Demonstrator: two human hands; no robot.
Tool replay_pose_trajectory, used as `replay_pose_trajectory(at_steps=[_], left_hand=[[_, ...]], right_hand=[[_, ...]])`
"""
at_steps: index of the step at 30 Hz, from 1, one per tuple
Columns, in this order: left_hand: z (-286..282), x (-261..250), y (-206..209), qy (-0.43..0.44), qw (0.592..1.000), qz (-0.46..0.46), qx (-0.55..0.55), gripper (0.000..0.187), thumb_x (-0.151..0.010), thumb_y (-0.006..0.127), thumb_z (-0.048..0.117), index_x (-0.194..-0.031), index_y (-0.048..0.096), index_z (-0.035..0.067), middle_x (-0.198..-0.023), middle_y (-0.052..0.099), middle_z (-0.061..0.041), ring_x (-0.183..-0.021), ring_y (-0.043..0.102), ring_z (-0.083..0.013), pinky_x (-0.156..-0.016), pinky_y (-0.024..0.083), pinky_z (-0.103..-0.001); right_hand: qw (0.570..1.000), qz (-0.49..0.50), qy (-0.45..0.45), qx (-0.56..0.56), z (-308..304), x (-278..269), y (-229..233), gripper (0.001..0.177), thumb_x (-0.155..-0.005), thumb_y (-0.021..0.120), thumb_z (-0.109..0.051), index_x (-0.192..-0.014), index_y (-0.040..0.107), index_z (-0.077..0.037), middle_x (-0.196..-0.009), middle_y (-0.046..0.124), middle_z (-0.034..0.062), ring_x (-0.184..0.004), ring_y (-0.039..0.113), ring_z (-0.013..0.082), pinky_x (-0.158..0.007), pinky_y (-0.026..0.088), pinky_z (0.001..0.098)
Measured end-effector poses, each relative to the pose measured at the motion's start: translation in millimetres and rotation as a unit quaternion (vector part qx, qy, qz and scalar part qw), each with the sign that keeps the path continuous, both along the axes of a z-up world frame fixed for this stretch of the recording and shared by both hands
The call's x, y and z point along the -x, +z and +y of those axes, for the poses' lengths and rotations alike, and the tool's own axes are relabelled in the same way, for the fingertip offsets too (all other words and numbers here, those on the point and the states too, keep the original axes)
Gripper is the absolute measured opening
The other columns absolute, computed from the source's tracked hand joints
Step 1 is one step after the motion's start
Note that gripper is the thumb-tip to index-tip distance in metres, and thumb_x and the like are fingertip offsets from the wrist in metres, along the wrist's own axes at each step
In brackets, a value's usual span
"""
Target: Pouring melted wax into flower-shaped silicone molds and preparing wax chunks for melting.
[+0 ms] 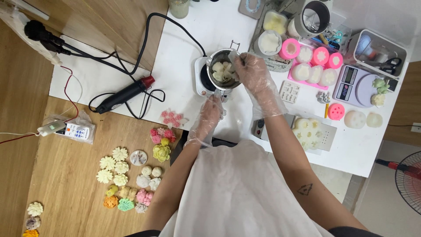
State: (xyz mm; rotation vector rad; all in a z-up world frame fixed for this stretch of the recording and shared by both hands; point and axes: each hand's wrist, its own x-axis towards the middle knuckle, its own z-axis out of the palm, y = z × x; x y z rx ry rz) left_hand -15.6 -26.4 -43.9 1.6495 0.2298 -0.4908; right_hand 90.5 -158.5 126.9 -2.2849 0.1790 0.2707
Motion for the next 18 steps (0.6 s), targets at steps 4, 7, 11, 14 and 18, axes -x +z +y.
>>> replay_pose_trajectory(at_steps=[4,7,11,14,18], left_hand=[[2.7,-6.1,34.4,0.008,0.993,0.108,0.053,0.040,-0.107,0.037,0.031,-0.117,0.059,-0.001,-0.082,0.067,-0.015,-0.062,0.065,-0.0213,-0.058,0.056,-0.035],[-8.9,2.4,-18.9,-0.006,1.000,-0.001,-0.009,0.039,-0.106,0.037,0.030,-0.118,0.056,-0.002,-0.086,0.065,-0.013,-0.060,0.066,-0.0196,-0.056,0.058,-0.034],[-1.9,-3.8,9.5,-0.013,0.999,0.048,-0.007,0.043,-0.108,0.036,0.035,-0.114,0.058,-0.001,-0.079,0.064,-0.009,-0.058,0.065,-0.0177,-0.055,0.057,-0.033],[1.8,-7.0,41.4,0.026,0.992,0.106,0.065,0.051,-0.109,0.039,0.043,-0.109,0.063,-0.002,-0.071,0.062,-0.011,-0.057,0.057,-0.0187,-0.055,0.051,-0.035],[2.6,-7.6,37.7,0.016,0.995,0.087,0.035,0.054,-0.107,0.037,0.048,-0.106,0.063,0.000,-0.068,0.061,-0.010,-0.054,0.057,-0.0188,-0.054,0.051,-0.035]], right_hand=[[1.000,0.004,0.004,0.003,-5.4,-0.1,8.9,0.041,-0.104,0.064,-0.034,-0.083,0.071,0.001,-0.059,0.064,0.0064,-0.053,0.063,0.0115,-0.052,0.051,0.0299],[1.000,-0.007,0.017,0.013,-7.8,-2.3,-3.5,0.040,-0.104,0.064,-0.034,-0.084,0.070,0.001,-0.058,0.064,0.0074,-0.052,0.062,0.0123,-0.051,0.050,0.0302],[0.999,-0.028,0.021,0.020,-10.6,-2.5,-25.0,0.039,-0.103,0.064,-0.033,-0.085,0.071,0.001,-0.057,0.065,0.0079,-0.051,0.063,0.0132,-0.051,0.050,0.0312],[0.999,-0.027,0.019,0.022,-12.5,-1.8,-24.8,0.040,-0.103,0.064,-0.033,-0.084,0.071,0.001,-0.057,0.065,0.0077,-0.052,0.063,0.0136,-0.051,0.050,0.0322],[0.999,-0.032,0.009,0.032,-14.1,-1.3,-12.8,0.041,-0.105,0.064,-0.034,-0.085,0.071,0.001,-0.059,0.063,0.0085,-0.052,0.063,0.0139,-0.052,0.050,0.0327]])
